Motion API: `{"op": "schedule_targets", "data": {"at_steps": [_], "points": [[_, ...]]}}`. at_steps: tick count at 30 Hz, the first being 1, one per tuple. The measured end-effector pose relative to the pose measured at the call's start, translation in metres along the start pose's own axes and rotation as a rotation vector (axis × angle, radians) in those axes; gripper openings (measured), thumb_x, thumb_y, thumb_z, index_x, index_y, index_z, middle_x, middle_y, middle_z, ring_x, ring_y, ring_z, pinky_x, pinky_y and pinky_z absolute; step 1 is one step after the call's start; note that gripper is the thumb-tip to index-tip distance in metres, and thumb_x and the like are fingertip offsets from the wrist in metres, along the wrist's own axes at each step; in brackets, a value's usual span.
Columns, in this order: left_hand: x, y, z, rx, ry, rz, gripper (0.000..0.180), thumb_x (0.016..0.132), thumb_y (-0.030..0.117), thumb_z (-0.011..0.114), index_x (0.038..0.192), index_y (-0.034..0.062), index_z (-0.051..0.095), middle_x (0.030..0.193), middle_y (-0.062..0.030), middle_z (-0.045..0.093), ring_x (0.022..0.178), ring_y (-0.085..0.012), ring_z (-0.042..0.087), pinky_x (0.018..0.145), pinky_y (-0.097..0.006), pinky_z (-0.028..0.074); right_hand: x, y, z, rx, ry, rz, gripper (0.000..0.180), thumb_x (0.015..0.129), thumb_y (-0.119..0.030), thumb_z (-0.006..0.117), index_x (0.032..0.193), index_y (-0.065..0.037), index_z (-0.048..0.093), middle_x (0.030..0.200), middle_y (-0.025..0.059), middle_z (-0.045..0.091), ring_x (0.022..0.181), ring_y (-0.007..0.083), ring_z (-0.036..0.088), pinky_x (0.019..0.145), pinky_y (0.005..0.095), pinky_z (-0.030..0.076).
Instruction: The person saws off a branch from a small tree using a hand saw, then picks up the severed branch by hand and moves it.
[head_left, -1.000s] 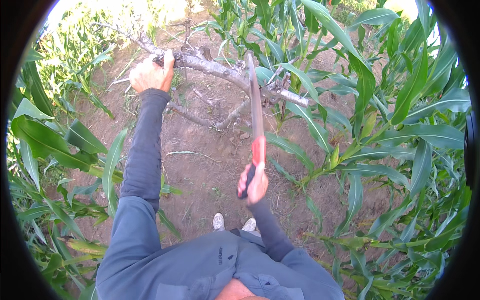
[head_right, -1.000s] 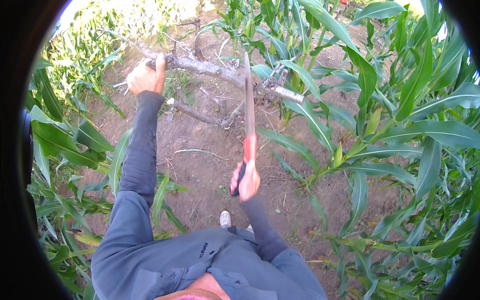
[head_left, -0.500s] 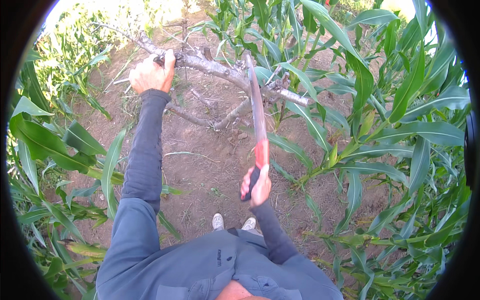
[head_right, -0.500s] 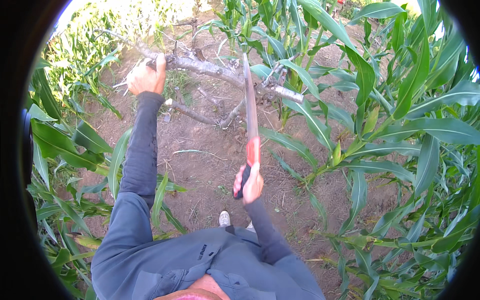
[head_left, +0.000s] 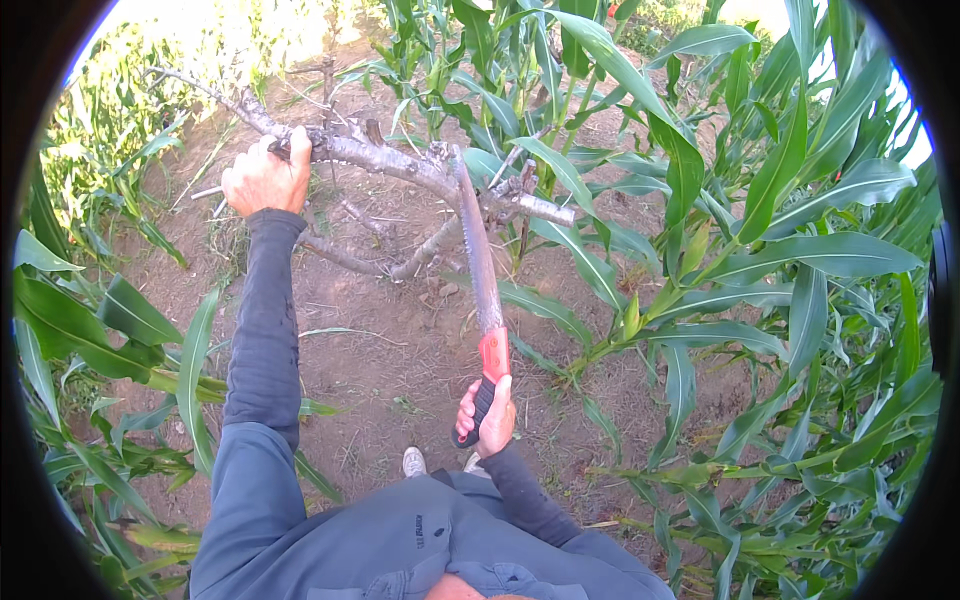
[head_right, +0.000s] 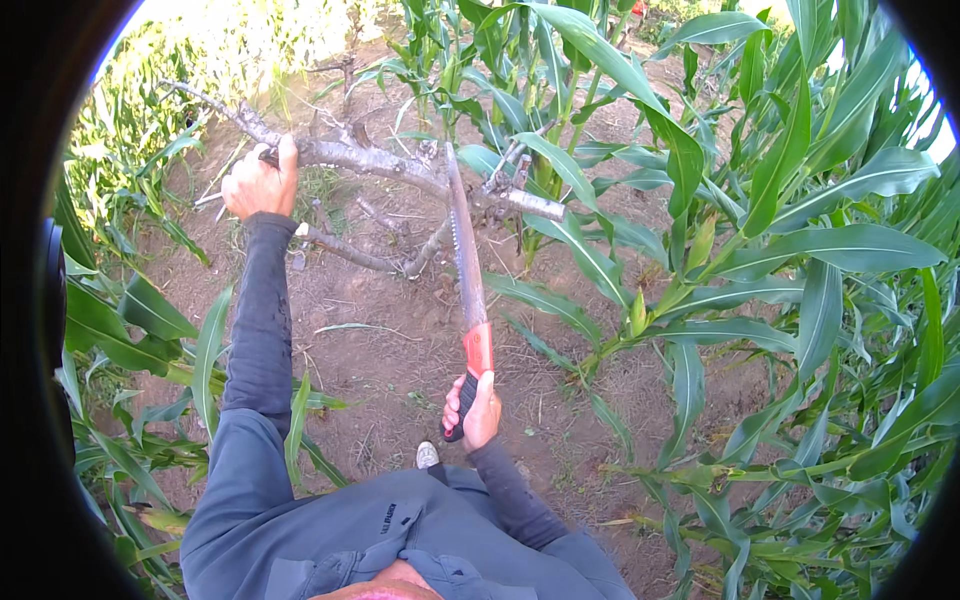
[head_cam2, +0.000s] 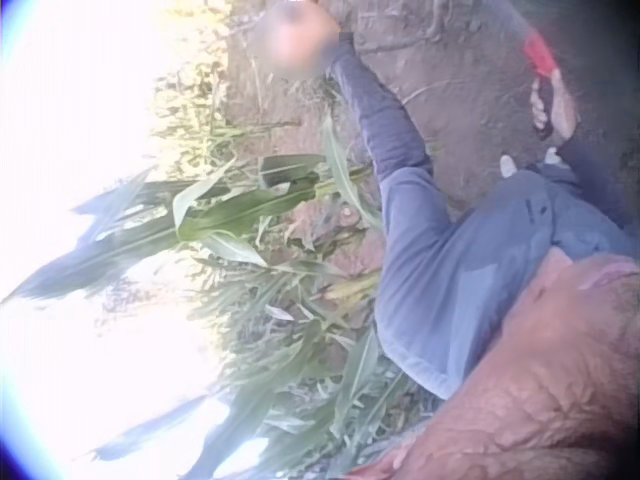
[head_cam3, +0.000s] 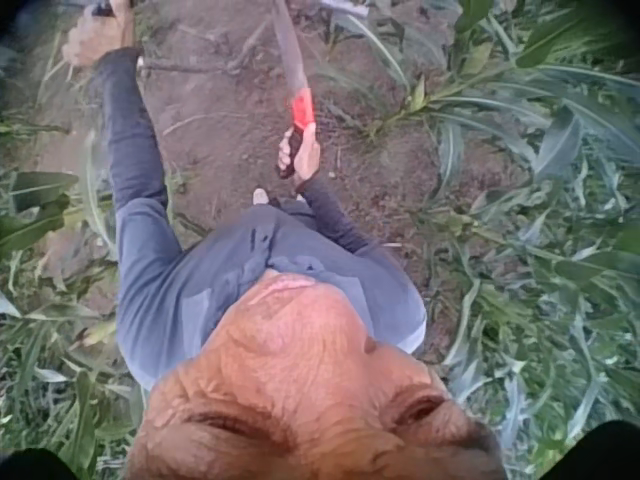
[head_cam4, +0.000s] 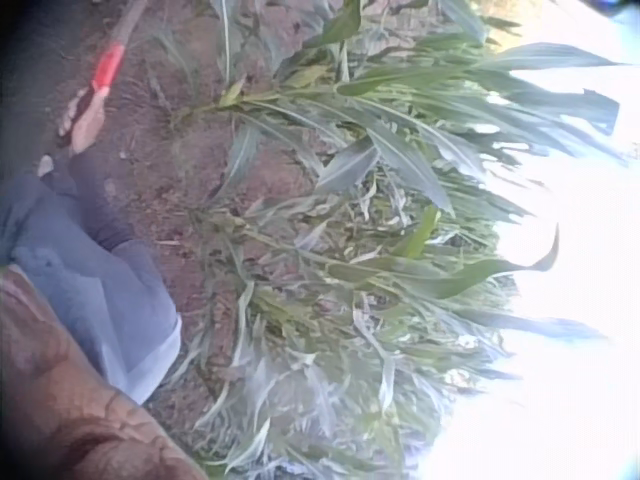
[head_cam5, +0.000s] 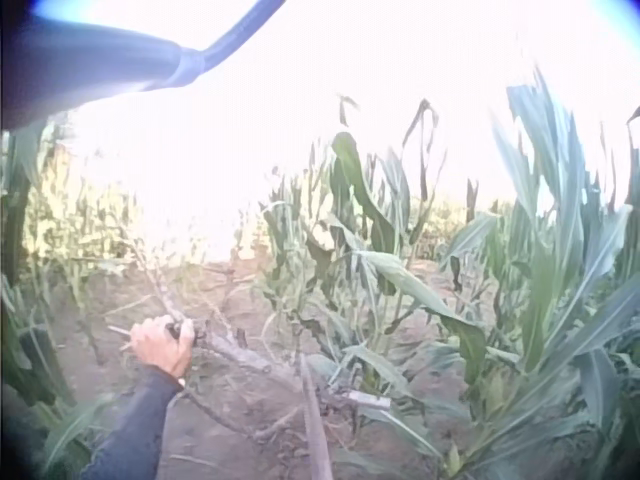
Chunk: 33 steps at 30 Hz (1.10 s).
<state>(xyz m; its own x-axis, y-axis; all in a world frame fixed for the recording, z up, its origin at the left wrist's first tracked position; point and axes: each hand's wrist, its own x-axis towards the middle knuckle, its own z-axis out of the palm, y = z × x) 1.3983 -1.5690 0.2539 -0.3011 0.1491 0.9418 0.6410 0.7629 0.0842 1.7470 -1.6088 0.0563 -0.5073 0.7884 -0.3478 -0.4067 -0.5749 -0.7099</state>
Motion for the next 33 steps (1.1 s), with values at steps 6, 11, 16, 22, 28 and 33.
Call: {"op": "schedule_targets", "data": {"at_steps": [6,11,16,22,28,33], "points": [[0.003,0.007,-0.004,-0.042,-0.108,-0.02,0.049,0.08,0.055,0.054,0.072,0.0088,0.069,0.067,-0.0145,0.065,0.064,-0.032,0.062,0.065,-0.042,0.046,0.131,-0.063,0.073,0.013,-0.15,0.01,0.06,0.088,-0.068,0.037,0.086,-0.008,0.045,0.053,0.0015,0.04,0.037,0.0132,0.039,0.034,0.03,0.034],[0.005,-0.01,-0.003,-0.089,-0.119,-0.012,0.048,0.08,0.055,0.053,0.072,0.0105,0.069,0.068,-0.0162,0.065,0.065,-0.0338,0.062,0.067,-0.043,0.046,0.081,-0.037,0.039,-0.073,-0.192,0.015,0.058,0.09,-0.065,0.034,0.086,-0.009,0.045,0.051,0.0014,0.04,0.036,0.013,0.039,0.034,0.0291,0.035],[0.004,-0.004,0.003,-0.008,-0.112,-0.063,0.05,0.081,0.055,0.052,0.07,0.0092,0.068,0.067,-0.0168,0.064,0.065,-0.034,0.062,0.066,-0.043,0.046,0.027,-0.017,0.003,0.064,-0.179,0.072,0.06,0.09,-0.066,0.035,0.095,-0.008,0.046,0.06,0.0022,0.043,0.044,0.0134,0.044,0.041,0.0295,0.04],[0.008,0.006,-0.013,-0.127,-0.178,-0.044,0.062,0.084,0.062,0.044,0.075,0.0064,0.07,0.069,-0.0204,0.064,0.068,-0.0377,0.063,0.068,-0.046,0.047,0.029,-0.022,0.002,0.165,-0.137,0.042,0.058,0.092,-0.06,0.039,0.111,-0.006,0.046,0.069,0.0037,0.048,0.056,0.0147,0.052,0.047,0.0298,0.044],[0.005,0.001,-0.014,-0.034,-0.211,-0.047,0.067,0.085,0.062,0.04,0.074,0.0026,0.069,0.069,-0.022,0.064,0.068,-0.0397,0.062,0.07,-0.046,0.047,0.028,-0.022,-0.002,0.171,-0.209,0.02,0.058,0.093,-0.059,0.037,0.113,-0.005,0.045,0.068,0.0021,0.047,0.048,0.0114,0.047,0.041,0.0261,0.039],[0.004,0.005,-0.004,0.001,-0.195,-0.054,0.067,0.085,0.064,0.039,0.074,0.0053,0.07,0.068,-0.0197,0.065,0.069,-0.0382,0.063,0.067,-0.046,0.048,0.031,-0.037,0.016,0.059,-0.054,0.045,0.057,0.093,-0.061,0.035,0.103,-0.006,0.046,0.065,0.0013,0.045,0.042,0.0098,0.043,0.037,0.0262,0.036]]}}
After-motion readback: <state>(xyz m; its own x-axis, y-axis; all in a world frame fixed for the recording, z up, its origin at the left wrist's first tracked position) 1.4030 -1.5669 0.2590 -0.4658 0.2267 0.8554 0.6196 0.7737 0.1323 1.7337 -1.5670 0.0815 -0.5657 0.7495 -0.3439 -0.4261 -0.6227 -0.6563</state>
